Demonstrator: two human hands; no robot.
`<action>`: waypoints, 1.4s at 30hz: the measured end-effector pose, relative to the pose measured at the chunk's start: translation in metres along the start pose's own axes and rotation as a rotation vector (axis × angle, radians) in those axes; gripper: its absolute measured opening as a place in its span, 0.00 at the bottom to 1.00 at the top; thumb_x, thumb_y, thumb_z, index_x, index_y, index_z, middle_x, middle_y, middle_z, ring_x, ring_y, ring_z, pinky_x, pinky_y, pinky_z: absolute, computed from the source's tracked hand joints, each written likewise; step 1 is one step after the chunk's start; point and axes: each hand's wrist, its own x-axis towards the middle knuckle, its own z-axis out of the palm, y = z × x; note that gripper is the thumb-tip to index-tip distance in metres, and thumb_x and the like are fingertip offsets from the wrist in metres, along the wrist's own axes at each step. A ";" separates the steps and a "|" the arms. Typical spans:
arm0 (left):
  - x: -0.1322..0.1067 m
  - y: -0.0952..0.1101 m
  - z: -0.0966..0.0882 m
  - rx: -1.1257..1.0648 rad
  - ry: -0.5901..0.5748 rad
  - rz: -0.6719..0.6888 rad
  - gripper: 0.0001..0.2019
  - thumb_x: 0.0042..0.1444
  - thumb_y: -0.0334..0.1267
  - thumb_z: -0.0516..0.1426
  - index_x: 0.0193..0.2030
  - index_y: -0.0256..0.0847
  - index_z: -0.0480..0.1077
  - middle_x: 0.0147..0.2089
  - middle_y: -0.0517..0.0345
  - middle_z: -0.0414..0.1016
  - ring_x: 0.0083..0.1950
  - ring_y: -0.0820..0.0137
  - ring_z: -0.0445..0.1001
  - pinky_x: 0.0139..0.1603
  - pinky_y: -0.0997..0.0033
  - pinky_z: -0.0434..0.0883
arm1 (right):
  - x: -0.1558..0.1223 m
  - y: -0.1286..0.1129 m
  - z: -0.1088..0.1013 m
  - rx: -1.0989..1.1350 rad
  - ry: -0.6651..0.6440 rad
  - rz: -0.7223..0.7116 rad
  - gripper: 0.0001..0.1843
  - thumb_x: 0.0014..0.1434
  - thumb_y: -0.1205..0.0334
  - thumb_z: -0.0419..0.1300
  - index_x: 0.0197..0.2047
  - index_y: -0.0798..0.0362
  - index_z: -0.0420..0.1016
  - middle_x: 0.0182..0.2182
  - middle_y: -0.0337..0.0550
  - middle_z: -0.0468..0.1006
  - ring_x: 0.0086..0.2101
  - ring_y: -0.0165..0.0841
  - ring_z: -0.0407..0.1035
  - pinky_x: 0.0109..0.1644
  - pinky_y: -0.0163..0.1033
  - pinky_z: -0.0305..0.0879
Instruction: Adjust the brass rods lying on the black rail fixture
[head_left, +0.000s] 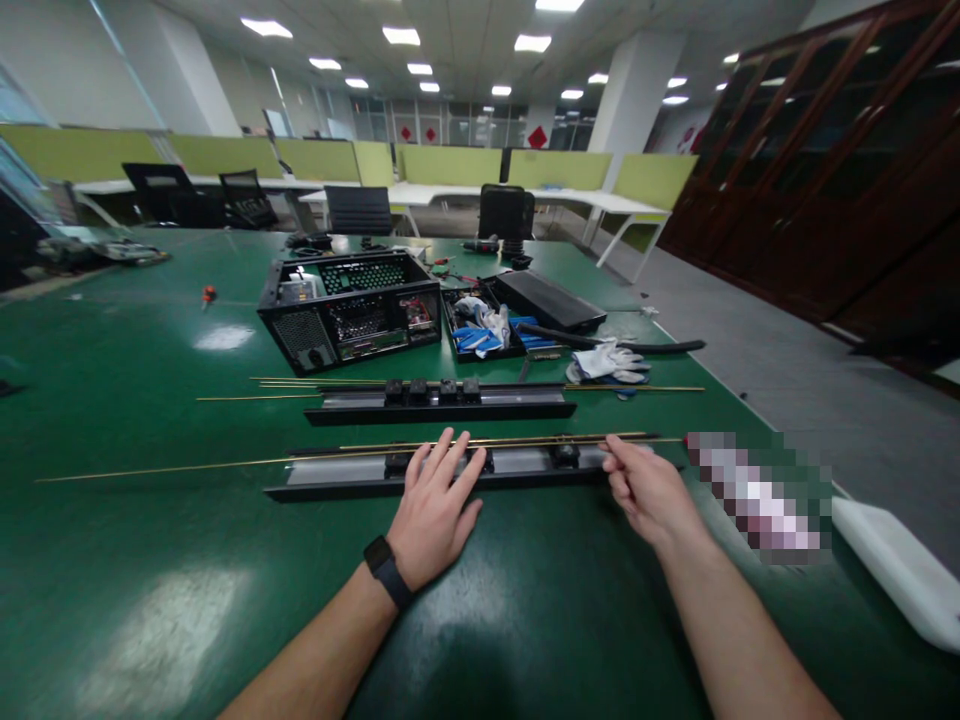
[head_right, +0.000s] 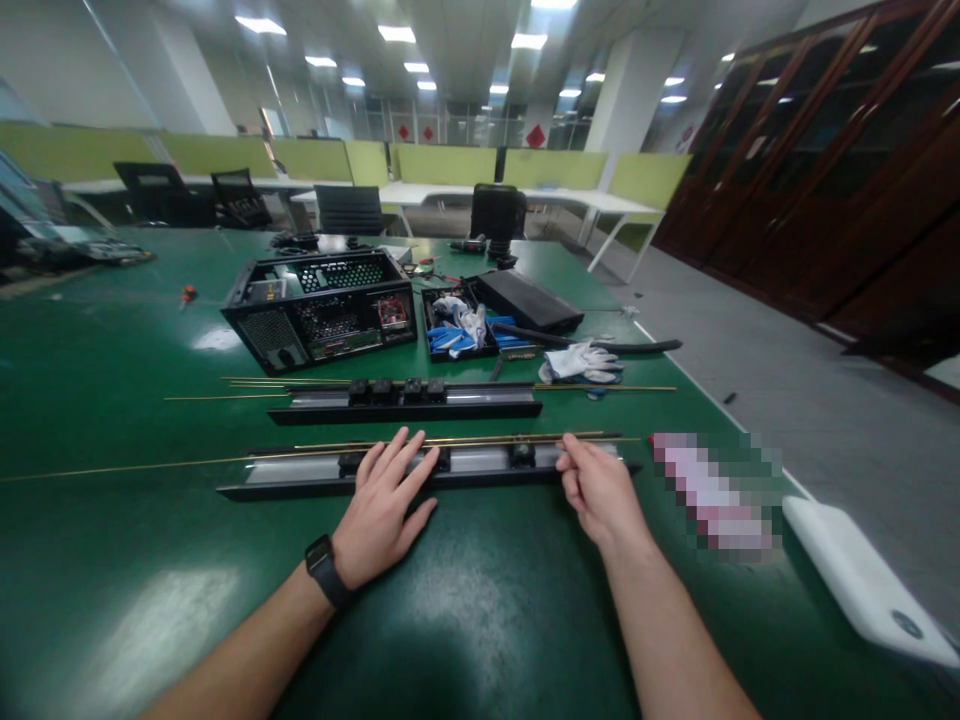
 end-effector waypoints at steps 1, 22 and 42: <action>0.000 0.000 0.000 0.000 0.000 0.000 0.31 0.65 0.36 0.57 0.74 0.43 0.58 0.76 0.45 0.56 0.78 0.51 0.48 0.74 0.42 0.51 | 0.002 -0.001 -0.002 0.011 0.025 -0.014 0.18 0.51 0.54 0.75 0.34 0.56 0.74 0.20 0.37 0.72 0.11 0.20 0.54 0.08 0.25 0.43; 0.000 -0.001 0.001 -0.001 -0.004 -0.003 0.31 0.65 0.36 0.57 0.74 0.43 0.57 0.76 0.45 0.56 0.78 0.51 0.48 0.74 0.42 0.51 | 0.010 -0.010 -0.013 0.063 0.242 -0.034 0.15 0.55 0.56 0.72 0.32 0.54 0.71 0.19 0.33 0.69 0.11 0.21 0.54 0.08 0.25 0.44; 0.000 0.000 0.001 0.000 -0.009 0.000 0.31 0.65 0.36 0.57 0.74 0.42 0.57 0.76 0.44 0.55 0.78 0.50 0.48 0.74 0.42 0.50 | 0.002 0.002 -0.003 -0.035 0.010 -0.025 0.18 0.52 0.52 0.74 0.33 0.57 0.75 0.20 0.36 0.73 0.11 0.21 0.54 0.08 0.26 0.43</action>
